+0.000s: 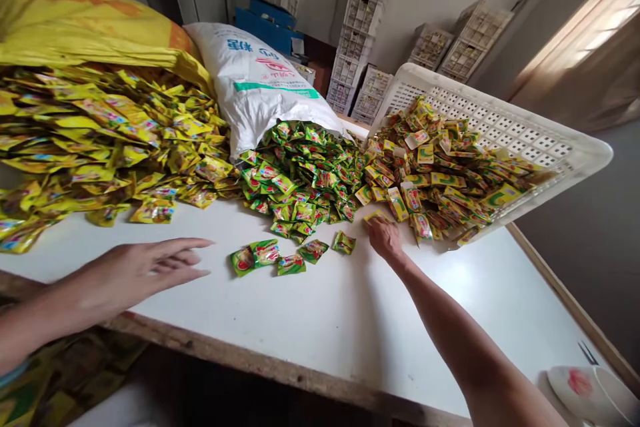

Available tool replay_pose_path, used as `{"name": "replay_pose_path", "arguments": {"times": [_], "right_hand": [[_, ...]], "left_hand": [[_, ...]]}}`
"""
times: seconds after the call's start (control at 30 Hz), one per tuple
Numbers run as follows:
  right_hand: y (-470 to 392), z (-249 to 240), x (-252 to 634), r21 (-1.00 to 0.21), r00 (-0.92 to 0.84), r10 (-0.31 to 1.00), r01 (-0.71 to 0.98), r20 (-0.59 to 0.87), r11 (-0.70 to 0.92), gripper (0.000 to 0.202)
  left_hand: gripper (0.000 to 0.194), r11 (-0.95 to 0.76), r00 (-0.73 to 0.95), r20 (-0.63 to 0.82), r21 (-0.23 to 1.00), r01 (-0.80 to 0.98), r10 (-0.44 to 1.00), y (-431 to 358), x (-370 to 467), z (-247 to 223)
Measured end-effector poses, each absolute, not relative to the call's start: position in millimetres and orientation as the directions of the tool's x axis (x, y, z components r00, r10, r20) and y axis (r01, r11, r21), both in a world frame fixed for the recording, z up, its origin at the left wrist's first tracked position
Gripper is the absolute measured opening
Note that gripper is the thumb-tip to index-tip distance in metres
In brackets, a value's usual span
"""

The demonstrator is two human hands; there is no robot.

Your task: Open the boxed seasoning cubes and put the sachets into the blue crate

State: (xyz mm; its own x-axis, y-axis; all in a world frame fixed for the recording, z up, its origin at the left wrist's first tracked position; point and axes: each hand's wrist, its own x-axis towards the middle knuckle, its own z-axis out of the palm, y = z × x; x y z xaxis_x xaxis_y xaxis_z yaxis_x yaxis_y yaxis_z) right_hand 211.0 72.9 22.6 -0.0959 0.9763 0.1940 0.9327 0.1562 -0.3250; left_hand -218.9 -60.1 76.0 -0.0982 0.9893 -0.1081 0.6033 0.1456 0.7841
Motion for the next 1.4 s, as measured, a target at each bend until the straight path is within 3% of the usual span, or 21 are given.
{"name": "replay_pose_path", "arguments": {"times": [0.1,0.17,0.2,0.27,0.3,0.37,0.43,0.53,0.67,0.83,0.93,1.03,1.1,1.27,1.4], "right_hand": [[59.1,45.0,191.3,-0.356,-0.051,0.948,0.919,0.313,0.167,0.025],[47.6,62.6,164.5,-0.544,-0.009,0.93,0.809,0.367,0.223,0.028],[40.7,70.0,147.3,-0.679,-0.052,0.954,0.691,0.294,0.247,0.031],[25.8,78.9,109.2,-0.902,-0.299,0.951,0.384,0.08,0.196,0.032],[19.0,79.8,90.4,-0.951,-0.395,0.918,0.276,0.017,0.137,0.033],[9.7,75.7,58.5,-0.967,-0.51,0.859,0.239,-0.049,0.086,0.037],[8.9,67.3,37.1,-0.922,-0.483,0.876,0.345,-0.014,0.175,0.036],[24.5,57.1,17.8,-0.754,-0.464,0.868,0.503,0.176,0.422,0.028],[62.1,61.4,-20.4,-0.529,-0.587,0.741,0.536,0.327,0.658,0.029],[115.0,86.8,-112.1,-0.31,-0.708,0.601,0.516,0.371,0.799,0.045],[146.2,94.8,-164.4,-0.293,-0.672,0.676,0.61,0.303,0.737,0.059],[162.2,85.9,-191.0,-0.254,-0.661,0.737,0.696,0.141,0.672,0.058],[159.3,73.8,-191.7,-0.187,-0.701,0.706,0.683,0.104,0.706,0.054],[123.3,49.3,-155.0,-0.064,-0.79,0.591,0.589,0.165,0.805,0.046],[93.7,33.2,-112.3,-0.187,-0.815,0.57,0.546,0.105,0.816,0.027]], "left_hand": [[0.069,0.051,0.046,-0.1,0.794,0.606,0.994,-42.5,-201.4,70.2],[0.076,-0.043,0.07,0.001,0.803,0.594,0.998,-36.6,-186.9,73.2],[0.079,-0.084,0.094,0.037,0.82,0.567,0.995,-35.0,-179.4,75.3],[0.081,-0.13,0.173,0.056,0.884,0.449,0.983,-33.6,-165.3,78.2],[0.077,-0.117,0.212,0.038,0.922,0.37,0.976,-33.8,-159.7,78.2],[0.062,-0.009,0.252,-0.047,0.976,0.218,0.967,-35.7,-154.0,75.4],[0.05,0.148,0.222,-0.171,0.982,0.116,0.96,-39.4,-157.0,70.6],[0.047,0.29,0.108,-0.29,0.957,0.016,0.951,-47.2,-174.2,65.1],[0.043,0.322,-0.028,-0.322,0.947,-0.005,0.946,-60.5,-201.5,60.2],[0.042,0.342,-0.12,-0.343,0.939,-0.027,0.932,-79.4,-227.8,55.5],[0.045,0.341,-0.138,-0.344,0.939,-0.043,0.929,-88.0,-240.3,54.7],[0.047,0.336,-0.129,-0.341,0.94,-0.064,0.931,-90.0,-247.0,52.4],[0.047,0.342,-0.13,-0.349,0.937,-0.077,0.928,-88.2,-247.6,50.7],[0.044,0.358,-0.171,-0.365,0.931,-0.072,0.915,-82.1,-242.6,48.3],[0.044,0.321,-0.179,-0.331,0.944,-0.079,0.927,-79.9,-236.5,43.8]]}}
